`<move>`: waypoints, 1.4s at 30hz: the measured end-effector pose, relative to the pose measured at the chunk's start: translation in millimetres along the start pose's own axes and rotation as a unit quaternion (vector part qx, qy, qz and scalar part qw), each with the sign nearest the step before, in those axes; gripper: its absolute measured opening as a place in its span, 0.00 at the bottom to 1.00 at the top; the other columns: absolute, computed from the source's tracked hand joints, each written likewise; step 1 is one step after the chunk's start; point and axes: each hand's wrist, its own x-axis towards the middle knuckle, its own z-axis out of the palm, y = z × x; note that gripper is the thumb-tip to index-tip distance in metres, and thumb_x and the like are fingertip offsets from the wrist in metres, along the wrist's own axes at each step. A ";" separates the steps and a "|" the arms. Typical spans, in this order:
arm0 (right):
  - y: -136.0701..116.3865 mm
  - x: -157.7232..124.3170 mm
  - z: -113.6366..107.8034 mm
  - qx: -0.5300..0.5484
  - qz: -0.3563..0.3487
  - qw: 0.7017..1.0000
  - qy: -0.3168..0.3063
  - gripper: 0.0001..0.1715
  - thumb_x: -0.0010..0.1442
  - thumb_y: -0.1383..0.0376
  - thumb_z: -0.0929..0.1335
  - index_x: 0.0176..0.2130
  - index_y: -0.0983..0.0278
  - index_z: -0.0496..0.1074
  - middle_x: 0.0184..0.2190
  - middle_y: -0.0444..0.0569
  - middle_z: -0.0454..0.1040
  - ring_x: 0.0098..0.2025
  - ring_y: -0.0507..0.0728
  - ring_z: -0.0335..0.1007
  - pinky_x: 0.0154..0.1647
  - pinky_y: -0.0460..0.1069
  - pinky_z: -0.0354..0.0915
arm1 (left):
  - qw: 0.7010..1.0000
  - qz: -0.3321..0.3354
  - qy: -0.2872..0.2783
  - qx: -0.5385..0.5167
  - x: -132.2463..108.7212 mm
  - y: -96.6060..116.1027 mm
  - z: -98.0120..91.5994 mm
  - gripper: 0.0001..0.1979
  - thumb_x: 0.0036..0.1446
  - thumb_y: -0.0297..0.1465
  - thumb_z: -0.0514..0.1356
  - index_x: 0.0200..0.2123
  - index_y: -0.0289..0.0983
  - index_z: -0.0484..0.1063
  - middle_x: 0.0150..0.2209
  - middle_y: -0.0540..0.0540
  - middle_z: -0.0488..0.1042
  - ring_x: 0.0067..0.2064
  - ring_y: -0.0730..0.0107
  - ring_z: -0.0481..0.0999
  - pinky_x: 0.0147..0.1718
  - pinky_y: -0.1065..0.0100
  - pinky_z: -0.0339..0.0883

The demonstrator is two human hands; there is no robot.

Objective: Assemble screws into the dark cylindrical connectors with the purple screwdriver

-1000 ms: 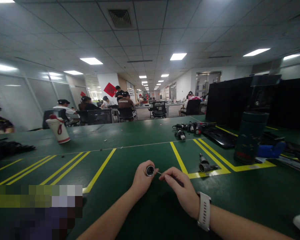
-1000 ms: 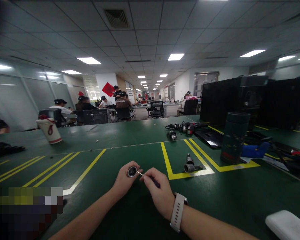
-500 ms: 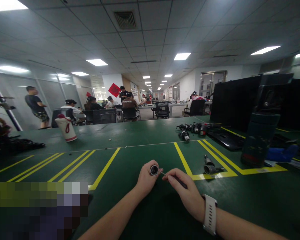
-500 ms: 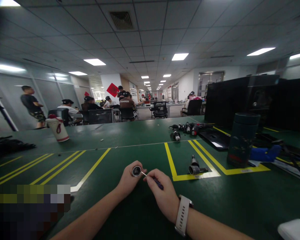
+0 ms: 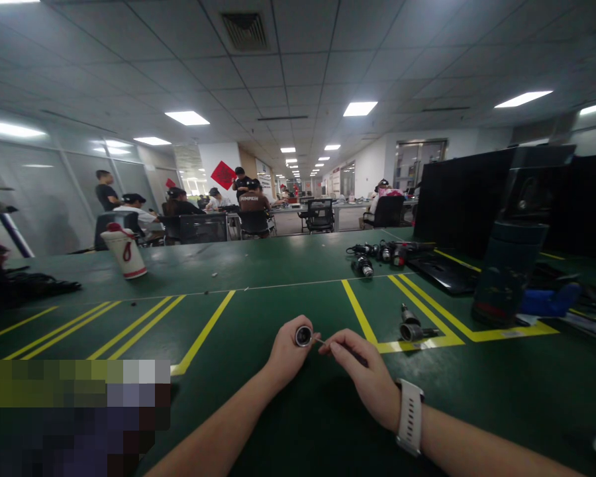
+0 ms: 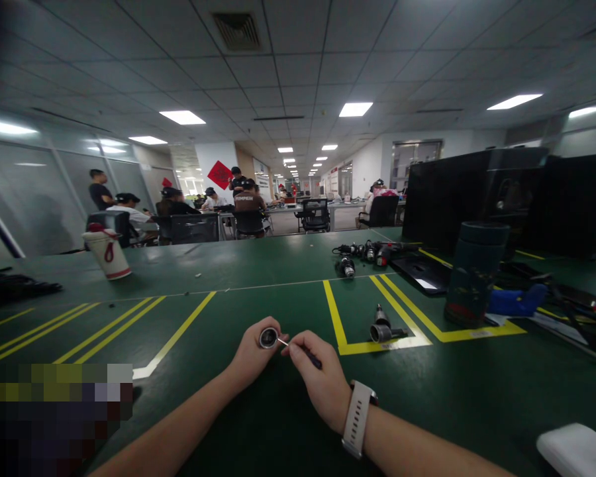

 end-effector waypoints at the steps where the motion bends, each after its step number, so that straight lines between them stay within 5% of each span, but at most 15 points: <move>1: -0.2 -0.1 0.1 -0.001 0.000 1.000 0.002 0.12 0.62 0.62 0.62 0.34 0.63 0.74 0.27 0.45 0.71 0.36 0.57 0.67 0.37 0.50 0.61 | 1.000 -0.001 0.000 0.007 -0.1 0.3 -0.3 0.07 0.49 0.31 0.59 0.23 0.38 0.64 0.22 0.54 0.65 0.25 0.72 0.65 0.24 0.72 0.58; 31: 7.0 5.8 -3.3 0.119 0.079 0.990 0.024 0.13 0.57 0.66 0.63 0.25 0.65 0.72 0.25 0.48 0.75 0.31 0.56 0.68 0.35 0.51 0.62 | 0.995 0.001 -0.038 0.091 -2.1 13.4 -4.9 0.08 0.49 0.30 0.57 0.20 0.38 0.65 0.22 0.52 0.66 0.28 0.68 0.66 0.28 0.68 0.58; 42: 14.5 7.7 0.3 0.164 0.082 0.983 0.021 0.13 0.55 0.56 0.68 0.31 0.64 0.70 0.24 0.45 0.73 0.27 0.53 0.67 0.29 0.48 0.63 | 0.996 -0.004 -0.064 0.058 0.0 7.9 -2.1 0.07 0.49 0.28 0.57 0.21 0.38 0.63 0.21 0.55 0.64 0.25 0.72 0.65 0.24 0.72 0.56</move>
